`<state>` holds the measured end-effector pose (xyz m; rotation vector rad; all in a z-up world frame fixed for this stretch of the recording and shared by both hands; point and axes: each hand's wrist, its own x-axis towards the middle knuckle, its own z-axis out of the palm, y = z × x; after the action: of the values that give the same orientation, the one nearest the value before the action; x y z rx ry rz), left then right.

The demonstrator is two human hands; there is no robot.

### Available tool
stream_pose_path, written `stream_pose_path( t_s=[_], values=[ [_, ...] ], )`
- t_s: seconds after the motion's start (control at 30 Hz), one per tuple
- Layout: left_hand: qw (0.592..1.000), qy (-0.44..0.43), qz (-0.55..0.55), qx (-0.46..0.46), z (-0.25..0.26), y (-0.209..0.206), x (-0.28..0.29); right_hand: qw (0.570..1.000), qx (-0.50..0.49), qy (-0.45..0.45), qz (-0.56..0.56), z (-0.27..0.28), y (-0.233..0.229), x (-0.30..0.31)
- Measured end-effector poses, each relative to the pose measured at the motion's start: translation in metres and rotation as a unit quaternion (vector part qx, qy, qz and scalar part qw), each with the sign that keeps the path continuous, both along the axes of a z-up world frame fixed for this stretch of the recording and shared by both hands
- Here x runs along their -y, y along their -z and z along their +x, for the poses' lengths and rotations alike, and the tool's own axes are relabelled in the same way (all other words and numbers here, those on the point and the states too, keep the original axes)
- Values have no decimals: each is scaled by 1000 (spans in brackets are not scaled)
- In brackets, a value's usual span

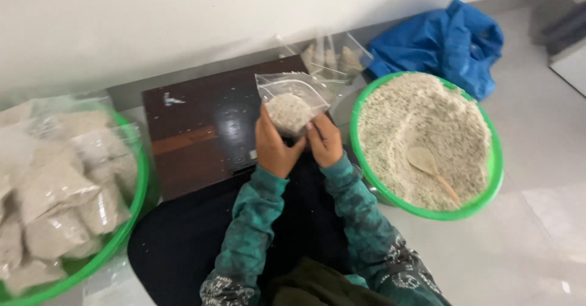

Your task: Scooping grains from a large container into small plastic bags and weighing them on a digital scale for packaging.

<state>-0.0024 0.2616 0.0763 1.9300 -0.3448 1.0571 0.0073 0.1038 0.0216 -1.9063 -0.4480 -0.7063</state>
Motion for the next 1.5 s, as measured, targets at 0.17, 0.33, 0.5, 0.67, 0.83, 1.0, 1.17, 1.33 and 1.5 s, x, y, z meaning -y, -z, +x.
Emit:
stream_pose_path(
  t_s=[0.17,0.33,0.5,0.67,0.83,1.0,1.17,1.33,1.5],
  values=[
    [996,84,-32,-3,-11,-11,87,996,-24,43,68,-49,-18,81],
    [988,148,-51,-16,-18,13,179,993,-32,55,98,-99,23,194],
    [967,233,-52,-93,-19,72,228,877,-218,398,-158,-162,0,270],
    [958,256,-22,-126,-18,71,222,614,-520,448,-390,-166,99,369],
    [952,252,-1,-175,-15,80,224,574,-538,443,-430,-128,121,377],
    [937,274,75,-203,-14,87,230,662,-492,448,-344,-100,96,352],
    [919,292,105,-243,-16,86,226,714,-430,506,-223,-146,74,362],
    [912,303,139,-239,-15,89,227,744,-306,572,-161,-186,19,371],
    [913,291,167,-231,-12,101,232,799,-233,543,-117,-196,-46,366]
  ],
)
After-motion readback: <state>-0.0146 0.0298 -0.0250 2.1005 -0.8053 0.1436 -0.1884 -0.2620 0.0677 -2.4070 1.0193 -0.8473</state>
